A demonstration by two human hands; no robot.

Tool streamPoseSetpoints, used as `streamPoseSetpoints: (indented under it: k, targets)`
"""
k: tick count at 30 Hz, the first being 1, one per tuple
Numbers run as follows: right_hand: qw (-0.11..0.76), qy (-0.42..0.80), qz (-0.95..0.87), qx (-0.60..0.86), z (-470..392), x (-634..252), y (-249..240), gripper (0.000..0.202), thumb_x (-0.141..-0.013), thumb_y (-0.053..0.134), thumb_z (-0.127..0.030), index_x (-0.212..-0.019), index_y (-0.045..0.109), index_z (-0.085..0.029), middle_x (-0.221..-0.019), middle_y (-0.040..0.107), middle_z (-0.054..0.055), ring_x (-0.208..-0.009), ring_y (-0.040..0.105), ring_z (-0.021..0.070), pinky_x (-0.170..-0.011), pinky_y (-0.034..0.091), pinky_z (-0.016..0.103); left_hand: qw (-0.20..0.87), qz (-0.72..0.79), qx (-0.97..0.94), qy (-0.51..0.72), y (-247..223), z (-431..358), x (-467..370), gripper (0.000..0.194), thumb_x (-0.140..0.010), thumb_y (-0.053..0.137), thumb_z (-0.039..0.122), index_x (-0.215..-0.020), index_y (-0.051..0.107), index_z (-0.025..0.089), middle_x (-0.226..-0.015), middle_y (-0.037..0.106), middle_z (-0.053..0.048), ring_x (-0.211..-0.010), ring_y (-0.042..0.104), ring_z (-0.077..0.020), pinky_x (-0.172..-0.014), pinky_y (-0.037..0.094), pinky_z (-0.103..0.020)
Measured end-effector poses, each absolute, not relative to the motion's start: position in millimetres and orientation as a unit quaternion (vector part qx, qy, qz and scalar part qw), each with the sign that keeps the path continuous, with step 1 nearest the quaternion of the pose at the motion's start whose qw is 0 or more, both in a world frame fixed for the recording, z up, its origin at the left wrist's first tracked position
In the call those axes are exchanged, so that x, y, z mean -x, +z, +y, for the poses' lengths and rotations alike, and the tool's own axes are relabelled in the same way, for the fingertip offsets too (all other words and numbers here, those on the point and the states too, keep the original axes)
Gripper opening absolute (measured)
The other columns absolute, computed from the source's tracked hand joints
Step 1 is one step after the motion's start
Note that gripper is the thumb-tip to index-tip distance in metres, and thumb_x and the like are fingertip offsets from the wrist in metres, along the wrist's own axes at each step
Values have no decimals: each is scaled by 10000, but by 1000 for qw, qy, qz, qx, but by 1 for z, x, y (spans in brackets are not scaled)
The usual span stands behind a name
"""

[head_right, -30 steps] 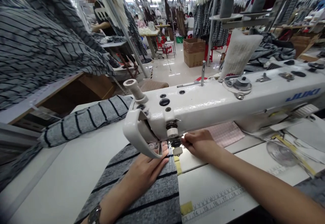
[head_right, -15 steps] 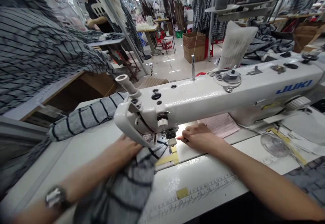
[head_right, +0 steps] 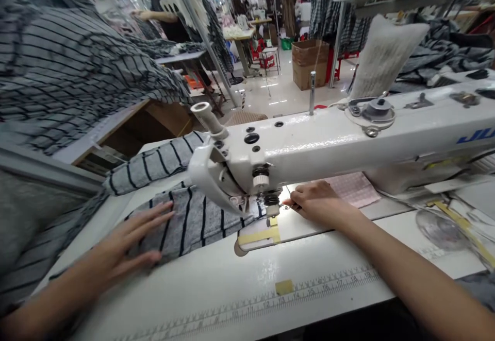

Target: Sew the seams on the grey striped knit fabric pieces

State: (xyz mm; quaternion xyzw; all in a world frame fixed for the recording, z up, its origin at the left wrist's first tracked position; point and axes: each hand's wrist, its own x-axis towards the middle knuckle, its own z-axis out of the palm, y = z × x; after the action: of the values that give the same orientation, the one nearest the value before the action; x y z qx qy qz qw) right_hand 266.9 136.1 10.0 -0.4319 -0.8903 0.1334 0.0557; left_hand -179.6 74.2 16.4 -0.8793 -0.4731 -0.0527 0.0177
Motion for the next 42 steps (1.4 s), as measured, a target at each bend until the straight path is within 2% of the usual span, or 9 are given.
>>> streamPoseSetpoints:
  k: [4, 8, 10, 15, 19, 25, 31, 36, 42]
  targets:
    - [81, 84, -899, 422, 138, -267, 3, 298, -982, 512, -276, -752, 676, -179, -717, 677, 46, -630, 591, 166, -577, 311, 263, 7, -472, 860, -192, 38, 109, 102, 239, -954, 501, 307, -1068, 674, 189, -1171, 687, -97, -1056, 668, -257, -933, 556, -414]
    - [78, 64, -904, 415, 137, -267, 3, 330, -992, 500, -282, -735, 675, -172, -679, 656, 49, -617, 582, 172, -571, 297, 271, -13, -456, 860, -230, 0, 143, 2, 239, -889, 451, 65, -906, 664, 172, -1024, 703, -75, -937, 683, -178, -819, 591, -293]
    - [77, 60, -905, 415, 137, -268, 4, 326, -996, 495, -282, -752, 682, -172, -698, 666, 50, -621, 586, 169, -573, 301, 268, -8, -455, 859, -234, -19, 149, -23, 257, -838, 458, 5, -884, 651, 168, -1003, 700, -86, -967, 673, -199, -844, 591, -324]
    - [72, 49, -900, 428, 137, -273, 5, 340, -1013, 460, -305, -805, 703, -188, -714, 681, 41, -608, 582, 153, -564, 295, 250, -7, -416, 877, -240, -26, 112, -15, 229, -950, 439, 129, -998, 660, 164, -975, 720, -91, -1020, 675, -238, -939, 572, -420]
    - [81, 19, -900, 428, 137, -274, 3, 360, -1020, 436, -333, -848, 718, -189, -656, 659, 41, -573, 550, 151, -560, 277, 255, 26, -369, 902, -223, -18, 79, -5, 324, -1000, 392, 189, -1254, 585, 131, -1220, 674, -132, -1169, 621, -247, -1007, 539, -427]
    - [67, 2, -910, 409, 133, -269, 4, 295, -993, 475, -263, -871, 737, -200, -550, 600, 6, -495, 515, 139, -518, 238, 262, 57, -376, 896, -230, -21, 80, -21, 285, -983, 397, 181, -1117, 640, 114, -1118, 654, -160, -1019, 636, -269, -906, 563, -447]
    - [61, 2, -914, 401, 129, -268, 7, 181, -929, 566, -193, -928, 742, -231, -572, 641, -9, -521, 564, 142, -531, 316, 241, 69, -382, 890, -240, -20, 84, -20, 290, -994, 380, 213, -1089, 643, 137, -1046, 677, -134, -943, 642, -260, -855, 543, -448]
    - [61, 19, -907, 416, 130, -268, 5, 191, -952, 542, -255, -888, 721, -236, -666, 698, 1, -540, 583, 145, -528, 338, 253, 46, -393, 877, -272, -19, 87, -20, 250, -995, 412, 233, -1004, 649, 155, -963, 713, -104, -906, 667, -236, -843, 525, -423]
    - [45, 61, -901, 428, 135, -269, -1, 255, -971, 501, -309, -819, 688, -221, -656, 673, 11, -520, 529, 139, -486, 267, 264, 37, -386, 874, -295, -24, 88, -19, 195, -979, 424, 185, -1039, 607, 160, -963, 727, -95, -904, 699, -233, -920, 542, -449]
